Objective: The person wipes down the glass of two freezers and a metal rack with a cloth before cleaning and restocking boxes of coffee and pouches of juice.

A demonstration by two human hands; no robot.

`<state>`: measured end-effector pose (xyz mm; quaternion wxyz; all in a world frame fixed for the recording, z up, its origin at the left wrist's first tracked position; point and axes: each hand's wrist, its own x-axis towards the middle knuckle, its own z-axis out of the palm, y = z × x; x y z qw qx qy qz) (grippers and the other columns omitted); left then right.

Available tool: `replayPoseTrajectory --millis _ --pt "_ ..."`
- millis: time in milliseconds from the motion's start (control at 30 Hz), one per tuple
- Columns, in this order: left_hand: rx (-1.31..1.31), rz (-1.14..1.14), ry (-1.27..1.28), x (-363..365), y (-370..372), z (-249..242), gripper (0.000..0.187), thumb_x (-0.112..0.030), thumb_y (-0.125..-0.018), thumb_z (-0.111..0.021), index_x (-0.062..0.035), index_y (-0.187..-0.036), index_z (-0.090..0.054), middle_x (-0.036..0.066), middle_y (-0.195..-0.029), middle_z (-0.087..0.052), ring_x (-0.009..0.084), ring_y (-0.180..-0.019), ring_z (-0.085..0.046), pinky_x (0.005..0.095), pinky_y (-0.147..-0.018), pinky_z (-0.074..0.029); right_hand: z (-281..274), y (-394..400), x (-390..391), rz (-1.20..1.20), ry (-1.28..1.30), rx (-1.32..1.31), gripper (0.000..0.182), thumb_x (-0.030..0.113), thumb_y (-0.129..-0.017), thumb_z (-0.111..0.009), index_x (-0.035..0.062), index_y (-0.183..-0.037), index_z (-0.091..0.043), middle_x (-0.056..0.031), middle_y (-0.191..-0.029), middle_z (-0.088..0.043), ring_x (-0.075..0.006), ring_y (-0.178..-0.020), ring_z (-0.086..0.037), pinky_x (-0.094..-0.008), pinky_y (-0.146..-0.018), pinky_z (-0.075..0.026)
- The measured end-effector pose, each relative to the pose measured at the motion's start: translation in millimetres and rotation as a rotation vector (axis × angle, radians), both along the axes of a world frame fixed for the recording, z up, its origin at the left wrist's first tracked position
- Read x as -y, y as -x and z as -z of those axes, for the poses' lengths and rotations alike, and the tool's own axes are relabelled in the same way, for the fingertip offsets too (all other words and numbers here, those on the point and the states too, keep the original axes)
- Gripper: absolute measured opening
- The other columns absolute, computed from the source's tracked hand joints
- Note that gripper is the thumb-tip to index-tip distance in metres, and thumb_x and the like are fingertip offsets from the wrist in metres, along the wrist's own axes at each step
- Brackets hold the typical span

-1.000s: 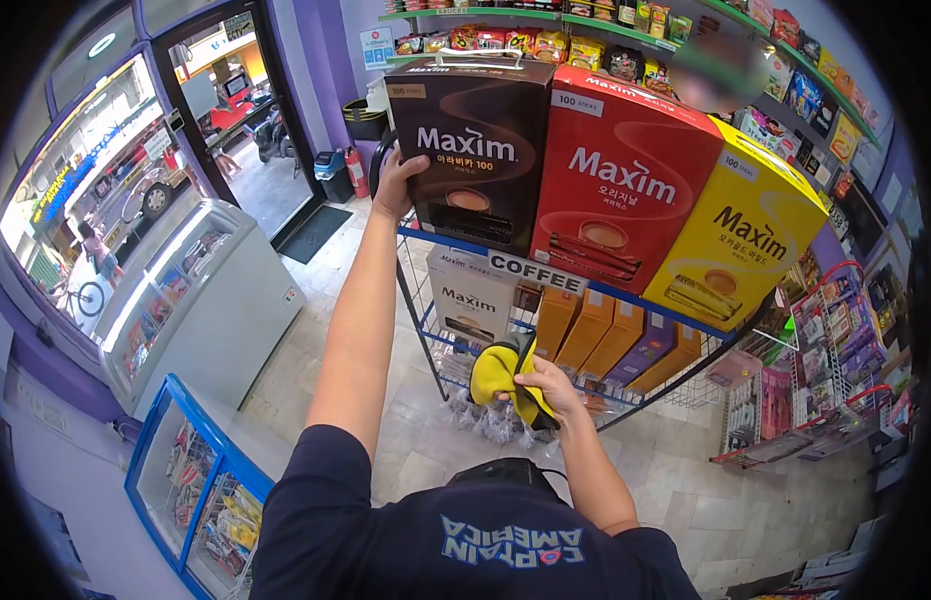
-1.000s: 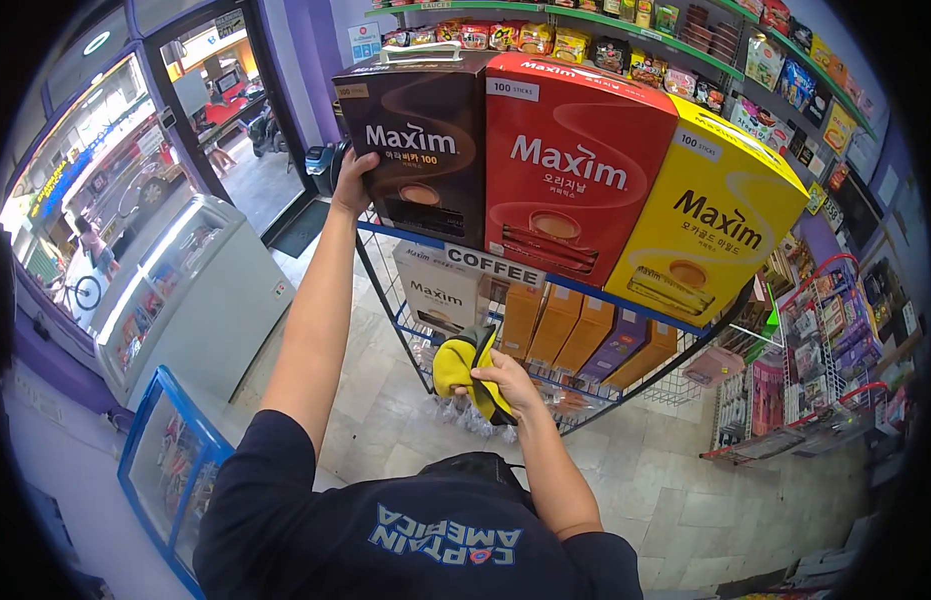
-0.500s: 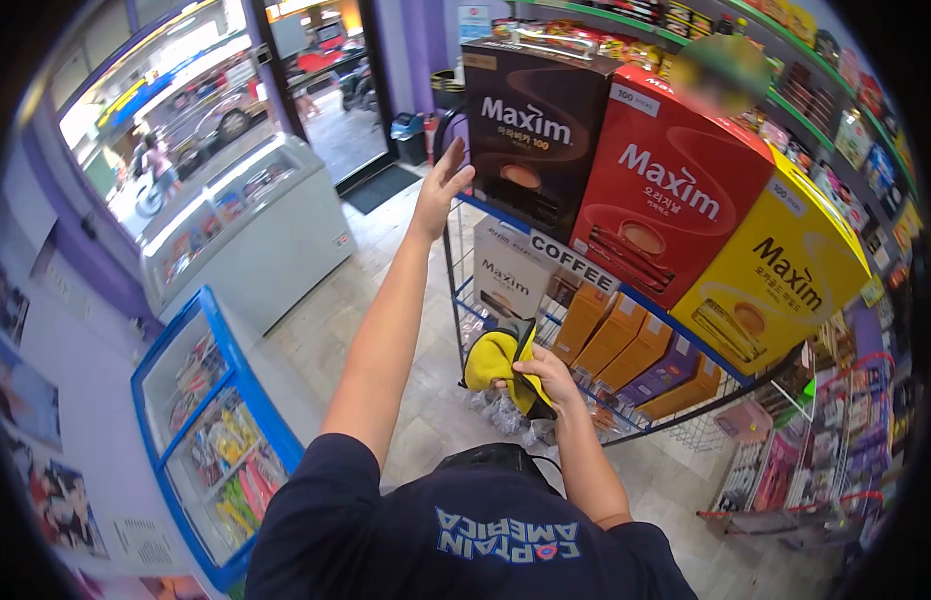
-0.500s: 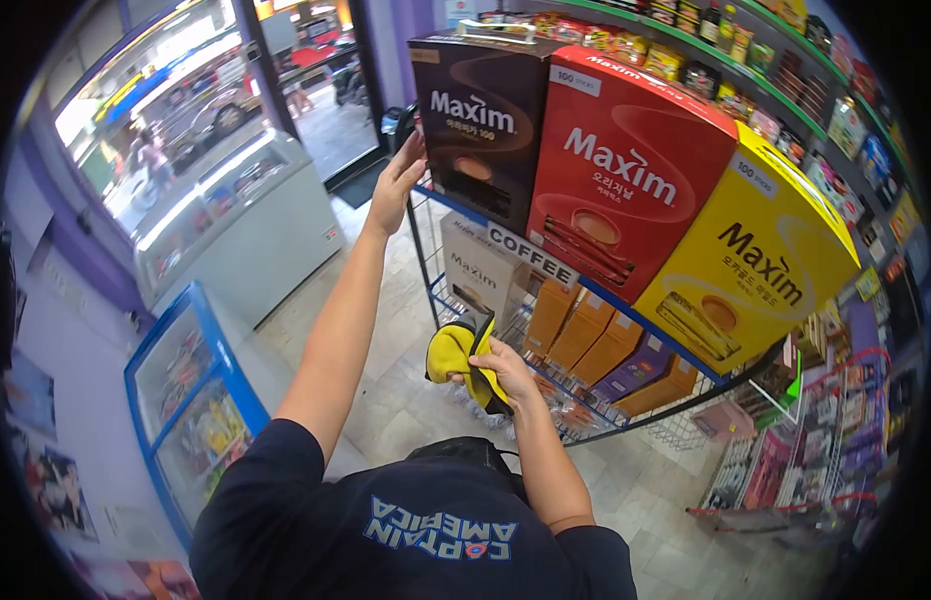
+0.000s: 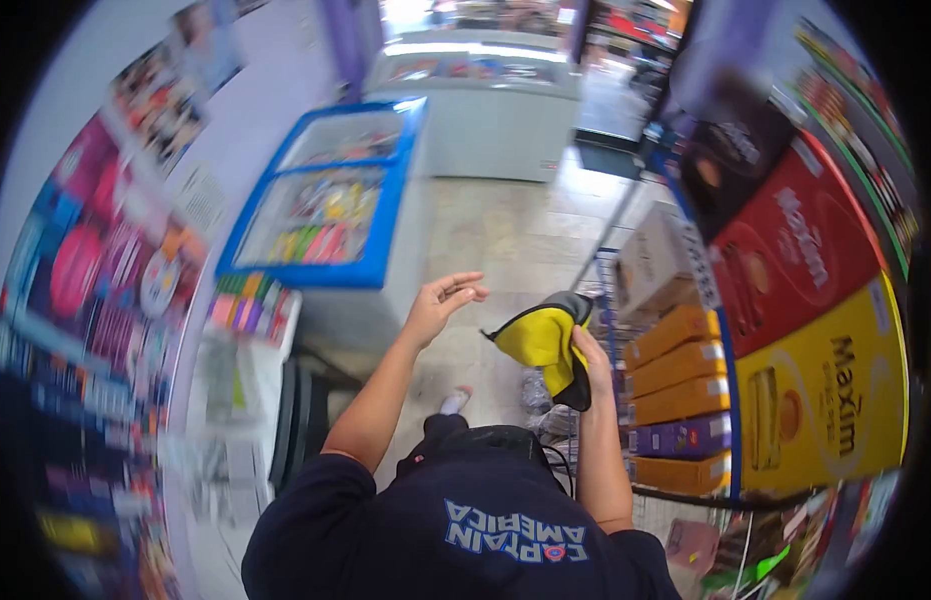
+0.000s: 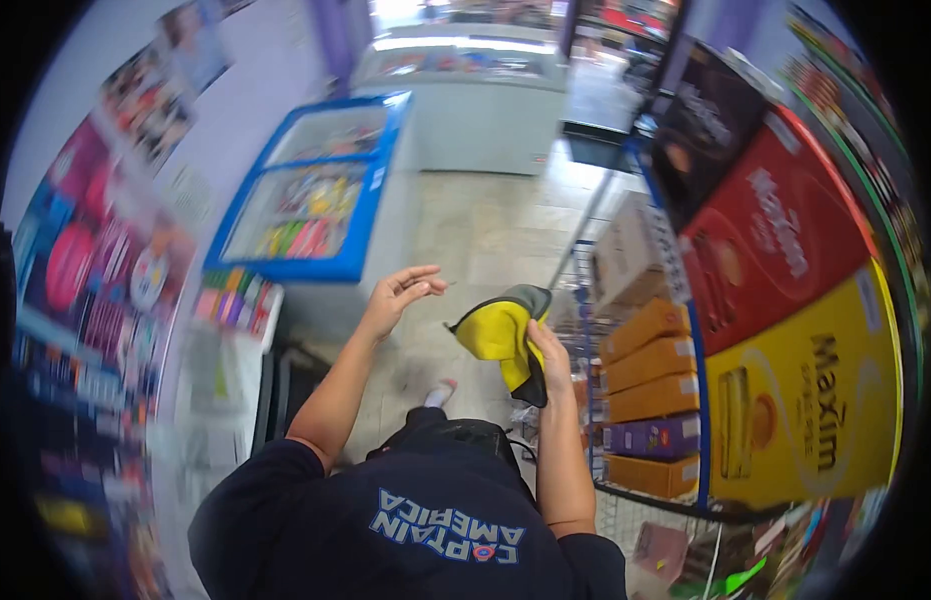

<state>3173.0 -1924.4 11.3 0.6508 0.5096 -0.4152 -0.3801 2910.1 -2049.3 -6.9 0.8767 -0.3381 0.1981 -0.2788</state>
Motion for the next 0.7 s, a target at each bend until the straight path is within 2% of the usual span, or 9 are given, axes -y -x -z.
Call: replayPoseTrajectory --millis 67,133,200,400,433,533,600,667,700 --pt "-0.032 -0.144 -0.057 -71.3 6.1 16.7 0.035 -0.015 -0.095 -0.058 0.0008 -0.125 -0.058 0.014 -0.103 -0.069 0.0184 -0.097 -0.065 0.0324 -0.092 -0.047 16.9 -14.2 -21.7 -0.124 -0.097 0.082 0.037 0.03 -0.1 -0.049 0.002 -0.122 -0.058 -0.0116 -0.115 -0.066 -0.0263 -0.103 -0.065 -0.0388 -0.091 -0.052" --pt "-0.057 -0.277 -0.103 -138.0 16.9 23.3 0.034 -0.015 -0.095 -0.057 0.0012 -0.124 -0.058 0.014 -0.101 -0.07 0.0178 -0.094 -0.065 0.0318 -0.09 -0.049 15.3 -32.5 -56.2 -0.276 -0.25 0.123 0.04 0.033 -0.1 -0.048 0.0021 -0.123 -0.058 -0.0125 -0.118 -0.066 -0.0276 -0.106 -0.065 -0.0399 -0.092 -0.051" --pt "-0.035 -0.439 -0.147 -202.5 25.6 23.8 0.031 -0.015 -0.095 -0.057 0.0017 -0.122 -0.059 0.012 -0.099 -0.07 0.0172 -0.091 -0.066 0.0305 -0.086 -0.05 26.0 -52.4 -87.0 -0.395 -0.24 0.124 0.043 0.036 -0.1 -0.047 0.0019 -0.124 -0.056 -0.013 -0.12 -0.065 -0.0284 -0.108 -0.064 -0.0418 -0.094 -0.05" --pt "-0.031 -0.905 -0.228 -364.1 42.4 51.0 0.028 -0.012 -0.093 -0.059 0.0012 -0.118 -0.062 0.01 -0.094 -0.071 0.0141 -0.083 -0.066 0.0276 -0.078 -0.05 27.2 -103.6 -173.9 -0.723 -0.239 0.094 0.04 0.035 -0.1 -0.048 0.0039 -0.125 -0.055 -0.0114 -0.116 -0.066 -0.0278 -0.104 -0.065 -0.0419 -0.091 -0.053" --pt "-0.042 -1.018 -0.198 -385.1 49.5 51.0 0.023 -0.011 -0.092 -0.061 -0.0007 -0.112 -0.066 0.009 -0.091 -0.072 0.0132 -0.08 -0.066 0.0272 -0.074 -0.05 26.0 -111.5 -192.7 -0.729 -0.235 0.077 0.039 0.033 -0.1 -0.049 0.0036 -0.124 -0.055 -0.011 -0.113 -0.066 -0.0269 -0.101 -0.066 -0.0412 -0.089 -0.054" --pt "0.054 -1.317 -0.302 -457.0 56.5 71.5 0.018 -0.01 -0.089 -0.063 -0.0013 -0.104 -0.068 0.009 -0.088 -0.072 0.0131 -0.079 -0.066 0.0271 -0.071 -0.051 17.1 -132.4 -249.4 -0.867 -0.286 0.012 0.037 0.032 -0.099 -0.051 0.0037 -0.122 -0.056 -0.0108 -0.111 -0.067 -0.0255 -0.097 -0.067 -0.0392 -0.085 -0.055" --pt "0.32 -1.645 -0.406 -501.4 62.0 80.3 0.012 -0.008 -0.083 -0.067 -0.0016 -0.094 -0.068 0.01 -0.08 -0.069 0.0173 -0.07 -0.064 0.0297 -0.065 -0.05 20.8 -147.9 -291.2 -0.865 -0.23 -0.085 0.034 0.03 -0.097 -0.055 0.0036 -0.118 -0.058 -0.0101 -0.106 -0.068 -0.0238 -0.09 -0.068 -0.0366 -0.079 -0.056" --pt "0.321 -1.848 -0.483 -550.5 63.3 99.6 0.015 -0.006 -0.079 -0.069 -0.0037 -0.094 -0.067 0.009 -0.081 -0.066 0.0216 -0.073 -0.061 0.0329 -0.07 -0.049 19.2 -164.7 -339.3 -0.897 -0.162 -0.121 0.032 0.029 -0.096 -0.057 0.0037 -0.117 -0.059 -0.0096 -0.104 -0.068 -0.0231 -0.088 -0.068 -0.0354 -0.077 -0.055" --pt "0.416 -1.878 -0.543 -568.4 65.0 104.0 0.017 -0.007 -0.078 -0.07 -0.0043 -0.094 -0.067 0.01 -0.081 -0.066 0.0231 -0.077 -0.061 0.0348 -0.073 -0.048 14.3 -170.5 -364.5 -0.919 -0.102 -0.154 0.031 0.028 -0.095 -0.059 0.0041 -0.115 -0.06 -0.0092 -0.103 -0.068 -0.0225 -0.086 -0.068 -0.0344 -0.075 -0.055"
